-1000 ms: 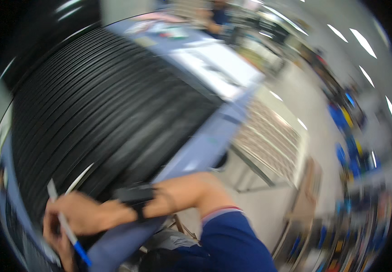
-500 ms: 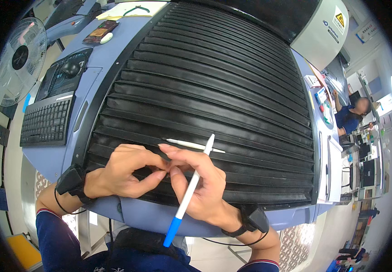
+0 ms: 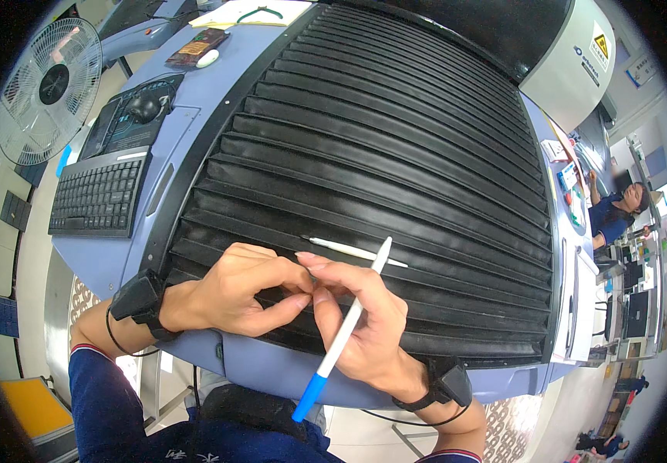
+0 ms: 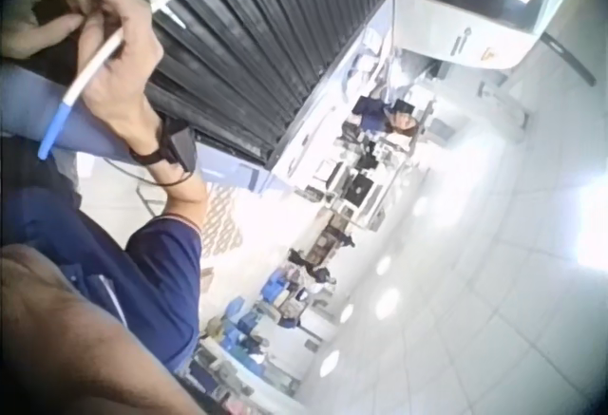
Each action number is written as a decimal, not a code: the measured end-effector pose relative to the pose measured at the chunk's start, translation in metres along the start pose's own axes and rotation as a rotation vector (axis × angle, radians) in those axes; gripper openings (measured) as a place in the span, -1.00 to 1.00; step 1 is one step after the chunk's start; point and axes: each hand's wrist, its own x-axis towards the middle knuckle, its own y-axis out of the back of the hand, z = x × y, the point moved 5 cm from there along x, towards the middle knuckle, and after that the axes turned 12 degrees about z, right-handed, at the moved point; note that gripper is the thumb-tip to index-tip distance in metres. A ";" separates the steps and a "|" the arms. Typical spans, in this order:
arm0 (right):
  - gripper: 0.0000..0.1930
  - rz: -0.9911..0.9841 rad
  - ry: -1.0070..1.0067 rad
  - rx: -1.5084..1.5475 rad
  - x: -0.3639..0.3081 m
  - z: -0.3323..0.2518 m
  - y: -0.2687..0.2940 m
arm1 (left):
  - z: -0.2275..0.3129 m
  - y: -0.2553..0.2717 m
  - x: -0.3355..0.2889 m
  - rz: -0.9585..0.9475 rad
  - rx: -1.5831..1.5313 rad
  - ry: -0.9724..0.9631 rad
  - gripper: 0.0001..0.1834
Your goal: Inspecting and marking circular copper-plated patterns on a metal sheet in a fabrication facility.
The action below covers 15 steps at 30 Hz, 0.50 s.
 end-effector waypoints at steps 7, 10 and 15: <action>-0.69 -0.012 -0.026 -0.014 0.000 0.001 0.000 | -0.001 -0.003 0.000 -0.034 0.003 0.014 -0.85; -0.70 -0.009 -0.025 -0.037 -0.001 0.000 0.000 | 0.006 -0.002 0.001 -0.025 0.019 0.012 -0.84; -0.69 0.035 -0.098 0.003 0.003 0.006 0.004 | 0.010 0.008 0.013 0.175 0.098 -0.040 -0.63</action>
